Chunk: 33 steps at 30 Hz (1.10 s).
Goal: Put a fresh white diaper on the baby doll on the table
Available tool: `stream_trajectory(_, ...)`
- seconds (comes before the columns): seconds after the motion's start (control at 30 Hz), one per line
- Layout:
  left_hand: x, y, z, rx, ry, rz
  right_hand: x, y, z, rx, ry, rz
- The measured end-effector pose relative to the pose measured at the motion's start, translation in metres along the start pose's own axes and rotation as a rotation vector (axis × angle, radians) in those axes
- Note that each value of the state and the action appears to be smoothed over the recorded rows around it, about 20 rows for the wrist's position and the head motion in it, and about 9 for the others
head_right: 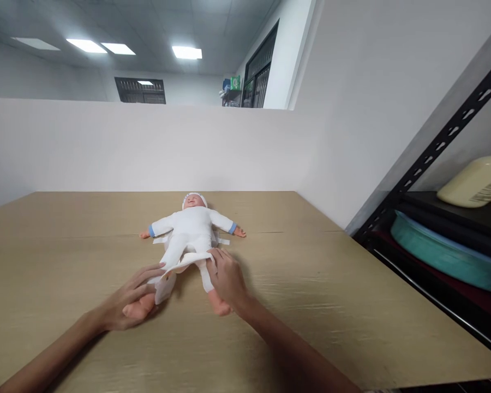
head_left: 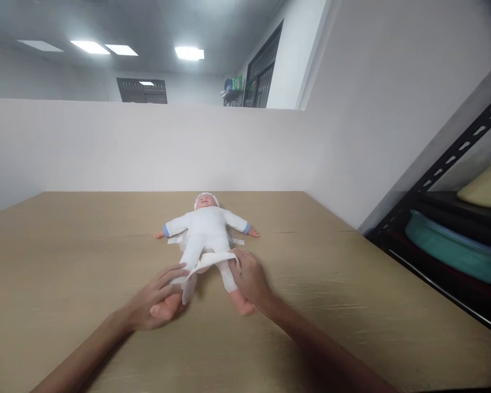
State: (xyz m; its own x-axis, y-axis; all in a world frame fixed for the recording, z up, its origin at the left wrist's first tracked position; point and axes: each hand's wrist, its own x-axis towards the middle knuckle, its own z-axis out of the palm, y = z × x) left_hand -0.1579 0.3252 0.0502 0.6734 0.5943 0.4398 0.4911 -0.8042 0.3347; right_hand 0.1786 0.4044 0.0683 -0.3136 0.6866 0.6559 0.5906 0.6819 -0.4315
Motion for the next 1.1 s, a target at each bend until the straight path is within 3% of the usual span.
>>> stream_trajectory(0.13, -0.004, 0.029, 0.004, 0.016, 0.010, -0.013, 0.014, -0.007, -0.005, 0.134, 0.073, 0.038)
stream_trajectory(0.33, -0.012, 0.070, 0.008, 0.013, -0.030, -0.063, 0.026, 0.001, 0.000, 0.334, 0.052, 0.117)
stream_trajectory(0.53, -0.015, 0.075, 0.015, 0.036, -0.122, -0.114, 0.030, 0.011, 0.008, 0.332, 0.039, 0.180)
stream_trajectory(0.93, -0.023, 0.077, 0.017, -0.048, -0.152, -0.172, 0.025, 0.017, 0.006, 0.377, 0.044, 0.206)
stream_trajectory(1.0, -0.021, 0.077, 0.021, -0.137, -0.070, -0.248, 0.024, 0.018, 0.006, 0.383, 0.044, 0.213)
stream_trajectory(1.1, -0.001, 0.075, 0.025, -0.213, 0.233, -0.430, 0.023, 0.018, 0.006, 0.394, 0.041, 0.223)
